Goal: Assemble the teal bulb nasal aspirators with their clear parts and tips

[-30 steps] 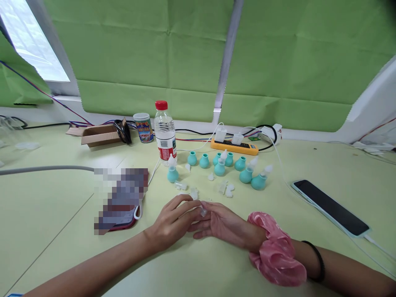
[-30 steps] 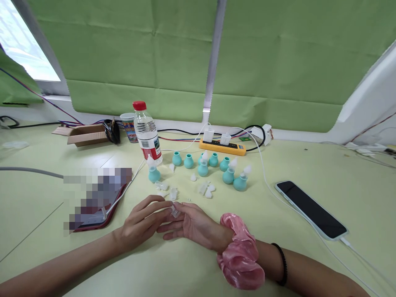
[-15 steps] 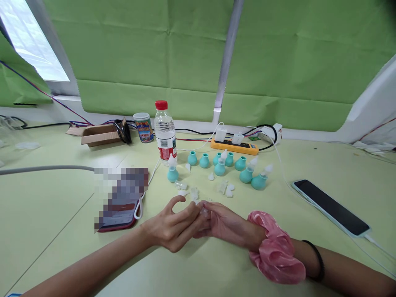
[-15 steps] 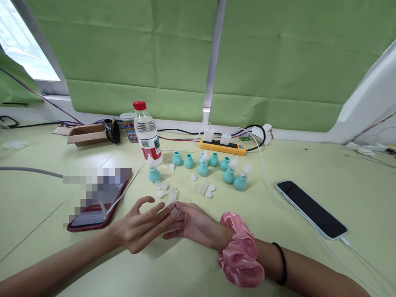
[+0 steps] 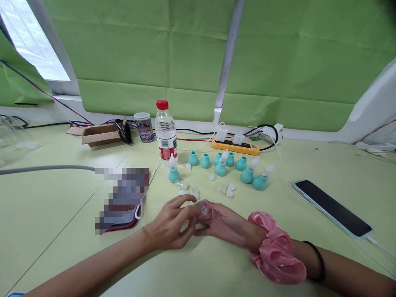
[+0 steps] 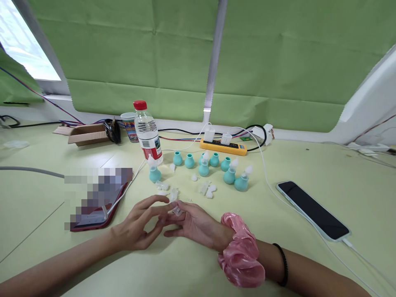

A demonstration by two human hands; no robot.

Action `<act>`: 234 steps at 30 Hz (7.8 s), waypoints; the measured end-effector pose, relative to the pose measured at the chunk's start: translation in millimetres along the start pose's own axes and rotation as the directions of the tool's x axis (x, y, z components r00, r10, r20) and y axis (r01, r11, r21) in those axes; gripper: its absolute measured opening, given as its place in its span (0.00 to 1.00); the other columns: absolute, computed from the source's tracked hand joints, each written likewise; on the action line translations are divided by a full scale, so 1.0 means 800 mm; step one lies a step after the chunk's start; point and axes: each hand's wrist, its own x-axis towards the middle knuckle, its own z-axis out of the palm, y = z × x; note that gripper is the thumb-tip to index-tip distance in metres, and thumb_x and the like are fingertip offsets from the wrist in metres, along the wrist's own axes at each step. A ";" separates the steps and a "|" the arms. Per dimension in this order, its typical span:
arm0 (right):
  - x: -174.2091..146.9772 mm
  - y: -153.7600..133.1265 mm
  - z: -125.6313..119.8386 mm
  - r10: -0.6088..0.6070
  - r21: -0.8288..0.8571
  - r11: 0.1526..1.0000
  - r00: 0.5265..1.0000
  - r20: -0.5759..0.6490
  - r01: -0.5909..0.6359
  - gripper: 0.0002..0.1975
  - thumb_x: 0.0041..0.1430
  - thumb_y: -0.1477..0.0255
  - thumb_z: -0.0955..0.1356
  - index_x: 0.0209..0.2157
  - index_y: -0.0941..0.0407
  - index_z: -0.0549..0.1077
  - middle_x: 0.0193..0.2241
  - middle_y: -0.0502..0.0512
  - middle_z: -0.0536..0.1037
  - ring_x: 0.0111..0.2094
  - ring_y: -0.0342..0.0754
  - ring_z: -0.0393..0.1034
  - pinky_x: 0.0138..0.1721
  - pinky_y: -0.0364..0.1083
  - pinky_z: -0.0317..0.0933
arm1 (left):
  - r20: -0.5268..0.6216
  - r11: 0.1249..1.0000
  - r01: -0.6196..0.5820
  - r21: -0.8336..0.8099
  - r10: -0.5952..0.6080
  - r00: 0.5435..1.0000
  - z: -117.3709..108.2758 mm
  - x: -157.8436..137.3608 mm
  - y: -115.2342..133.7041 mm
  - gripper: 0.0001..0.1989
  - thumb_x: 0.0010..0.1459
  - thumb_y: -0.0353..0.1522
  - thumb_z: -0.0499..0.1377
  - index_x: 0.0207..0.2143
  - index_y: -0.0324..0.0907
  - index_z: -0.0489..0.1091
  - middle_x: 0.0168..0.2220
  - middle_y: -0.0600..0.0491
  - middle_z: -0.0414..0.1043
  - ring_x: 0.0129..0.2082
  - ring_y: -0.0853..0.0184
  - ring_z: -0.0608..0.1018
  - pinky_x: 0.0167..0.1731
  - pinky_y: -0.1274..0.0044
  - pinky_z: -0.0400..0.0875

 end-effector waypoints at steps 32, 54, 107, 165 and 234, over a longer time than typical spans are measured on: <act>-0.002 -0.001 0.005 -0.253 -0.303 0.930 0.961 -0.112 0.209 0.07 0.51 0.72 0.67 0.28 0.58 0.63 0.30 0.52 0.71 0.29 0.41 0.65 0.32 0.44 0.58 | 0.040 0.855 0.465 -0.232 -0.469 0.882 0.004 0.009 0.001 0.10 0.46 0.33 0.60 0.32 0.38 0.68 0.28 0.50 0.67 0.29 0.66 0.67 0.30 0.74 0.64; -0.001 -0.006 0.006 -0.209 -0.370 0.917 0.970 -0.127 0.149 0.10 0.49 0.68 0.68 0.25 0.57 0.63 0.26 0.50 0.69 0.27 0.41 0.64 0.30 0.43 0.57 | 0.039 0.835 0.449 -0.318 -0.462 0.886 0.003 0.008 -0.002 0.11 0.44 0.35 0.62 0.29 0.38 0.69 0.28 0.50 0.68 0.28 0.68 0.70 0.27 0.76 0.66; -0.010 -0.033 -0.001 -0.280 -0.515 -0.854 0.763 0.582 0.080 0.08 0.50 0.79 0.59 0.31 0.58 0.66 0.26 0.56 0.70 0.24 0.45 0.62 0.20 0.42 0.46 | 0.634 0.679 0.649 -0.343 -0.343 0.694 -0.023 0.021 -0.002 0.16 0.60 0.37 0.39 0.21 0.41 0.51 0.18 0.60 0.51 0.18 0.74 0.56 0.20 0.80 0.54; -0.016 -0.012 -0.006 -0.530 -0.990 -0.010 0.839 0.125 0.142 0.09 0.54 0.67 0.62 0.34 0.58 0.67 0.25 0.50 0.69 0.27 0.42 0.61 0.30 0.40 0.56 | 0.369 0.084 0.672 -0.736 -0.782 0.502 -0.008 0.018 -0.016 0.12 0.46 0.34 0.61 0.33 0.35 0.70 0.30 0.49 0.75 0.33 0.65 0.76 0.39 0.74 0.70; -0.038 -0.050 -0.061 -0.454 -0.707 -0.678 0.871 0.185 -0.203 0.20 0.57 0.67 0.58 0.49 0.61 0.61 0.51 0.66 0.61 0.53 0.57 0.53 0.50 0.57 0.52 | 0.200 0.919 0.326 0.222 -0.371 0.907 0.014 -0.015 -0.046 0.13 0.55 0.25 0.49 0.43 0.38 0.64 0.42 0.46 0.69 0.43 0.63 0.70 0.41 0.70 0.69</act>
